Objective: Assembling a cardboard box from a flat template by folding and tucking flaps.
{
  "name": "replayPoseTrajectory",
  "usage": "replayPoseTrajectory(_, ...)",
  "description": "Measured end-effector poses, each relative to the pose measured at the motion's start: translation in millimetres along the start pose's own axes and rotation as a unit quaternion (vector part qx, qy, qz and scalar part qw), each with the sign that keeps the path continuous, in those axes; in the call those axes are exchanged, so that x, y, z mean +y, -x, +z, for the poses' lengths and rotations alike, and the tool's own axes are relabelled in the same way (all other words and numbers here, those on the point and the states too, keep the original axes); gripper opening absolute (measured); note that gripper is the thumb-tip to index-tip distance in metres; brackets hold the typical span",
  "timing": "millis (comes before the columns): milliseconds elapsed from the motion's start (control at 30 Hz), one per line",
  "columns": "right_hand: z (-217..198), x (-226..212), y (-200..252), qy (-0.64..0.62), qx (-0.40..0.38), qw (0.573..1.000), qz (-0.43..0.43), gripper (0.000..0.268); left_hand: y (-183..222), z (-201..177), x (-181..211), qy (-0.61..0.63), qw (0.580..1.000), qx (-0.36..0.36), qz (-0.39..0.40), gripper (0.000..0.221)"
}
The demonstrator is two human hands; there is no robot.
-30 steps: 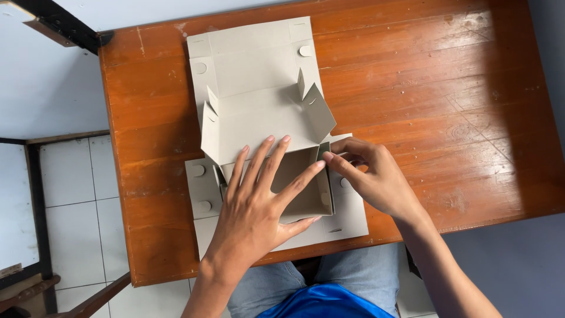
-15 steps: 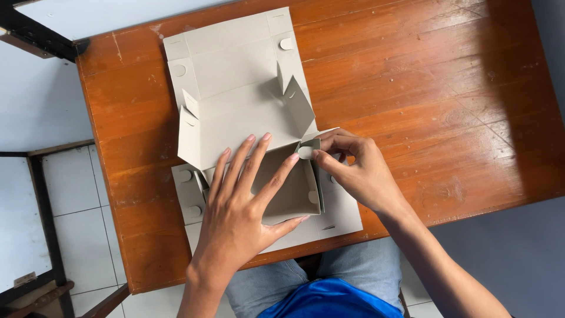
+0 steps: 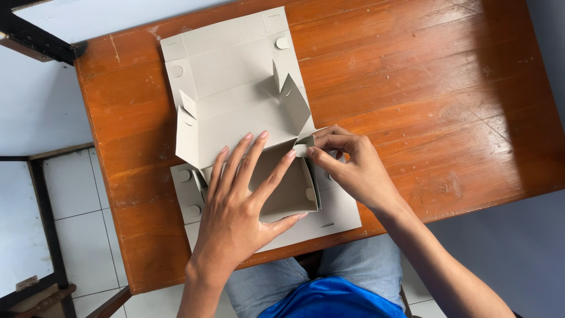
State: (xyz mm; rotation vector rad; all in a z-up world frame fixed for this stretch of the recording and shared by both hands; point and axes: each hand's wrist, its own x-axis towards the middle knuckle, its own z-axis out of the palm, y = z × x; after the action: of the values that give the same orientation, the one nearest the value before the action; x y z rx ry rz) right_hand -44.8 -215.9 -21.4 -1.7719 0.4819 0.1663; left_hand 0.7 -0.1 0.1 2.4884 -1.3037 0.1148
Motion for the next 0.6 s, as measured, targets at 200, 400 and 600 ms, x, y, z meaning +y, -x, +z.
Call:
replayPoseTrajectory(200, 1.3, -0.1, 0.6, -0.001, 0.005, 1.0, -0.003, 0.019, 0.5, -0.1, -0.2, -0.004, 1.0, -0.002, 0.008, 0.081)
replayPoseTrajectory(400, 3.1, -0.3, 1.1, 0.007, 0.022, 1.0, -0.005, 0.02, 0.5, 1.0, 0.7, 0.002, 1.0, 0.009, -0.006, 0.096)
replayPoseTrajectory(600, 2.4, -5.2, 3.1, 0.021, 0.02, 1.0, -0.008, 0.021, 0.2, 0.3, 2.3, 0.014, 1.0, 0.016, 0.001, 0.082)
